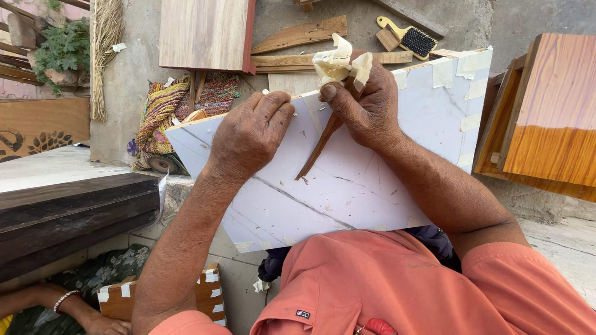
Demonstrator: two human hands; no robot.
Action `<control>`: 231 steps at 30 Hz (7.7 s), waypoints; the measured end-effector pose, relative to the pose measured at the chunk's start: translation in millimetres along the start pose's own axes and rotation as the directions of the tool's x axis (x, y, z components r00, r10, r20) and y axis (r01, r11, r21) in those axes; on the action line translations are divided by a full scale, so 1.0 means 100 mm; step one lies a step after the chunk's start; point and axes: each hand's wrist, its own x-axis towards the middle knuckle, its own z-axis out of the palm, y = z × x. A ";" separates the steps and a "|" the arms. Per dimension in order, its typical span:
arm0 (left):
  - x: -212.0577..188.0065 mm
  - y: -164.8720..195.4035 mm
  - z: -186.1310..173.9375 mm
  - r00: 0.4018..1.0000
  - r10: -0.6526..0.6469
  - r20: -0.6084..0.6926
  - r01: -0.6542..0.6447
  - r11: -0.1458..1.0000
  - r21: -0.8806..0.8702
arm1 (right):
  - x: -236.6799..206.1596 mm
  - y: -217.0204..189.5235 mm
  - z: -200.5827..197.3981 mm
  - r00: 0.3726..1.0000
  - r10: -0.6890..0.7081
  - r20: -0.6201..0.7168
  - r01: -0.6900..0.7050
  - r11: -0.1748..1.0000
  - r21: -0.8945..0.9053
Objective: The person sits on the floor holding a white furniture panel on their lap and peels masking tape strips off its edges by hand, discarding the used tape pieces on the floor. They reposition the panel and continue peeling tape from other taped panels beside them.
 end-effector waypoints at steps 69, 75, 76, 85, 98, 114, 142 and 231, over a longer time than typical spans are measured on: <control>0.34 -0.74 0.40 0.867 -0.348 0.357 0.442 0.868 -0.226 | -0.04 -0.01 -0.02 1.000 0.020 0.009 -0.020 1.000 -0.003; 0.51 -0.93 0.70 0.562 -0.516 0.646 0.562 0.812 0.159 | 0.01 -0.04 -0.03 0.999 0.037 0.024 -0.036 0.999 -0.029; 0.47 -0.95 0.70 0.723 -0.512 0.463 0.551 0.832 0.059 | 0.02 -0.07 -0.03 0.998 0.052 0.031 -0.052 0.999 -0.002; 0.58 -0.09 0.26 0.859 -0.419 -0.295 0.207 0.810 -0.549 | 0.16 -0.27 0.11 0.993 -0.114 -0.007 0.114 0.979 0.171; 0.07 0.21 -0.09 0.969 -0.243 -0.052 0.183 0.838 -0.514 | 0.14 0.03 -0.39 0.984 0.124 0.131 -0.167 0.899 0.405; 0.00 0.45 0.17 1.000 -0.008 -0.025 0.007 0.999 -0.051 | 0.23 -0.02 -0.64 0.949 0.159 0.272 -0.308 0.644 0.700; 0.12 0.30 0.29 0.995 0.093 0.032 -0.095 0.993 0.069 | 0.24 -0.03 -0.59 0.948 0.163 0.273 -0.314 0.618 0.721; 0.41 0.10 0.05 0.996 0.073 0.049 -0.067 0.992 -0.103 | 0.23 -0.04 -0.54 0.952 0.182 0.246 -0.303 0.669 0.679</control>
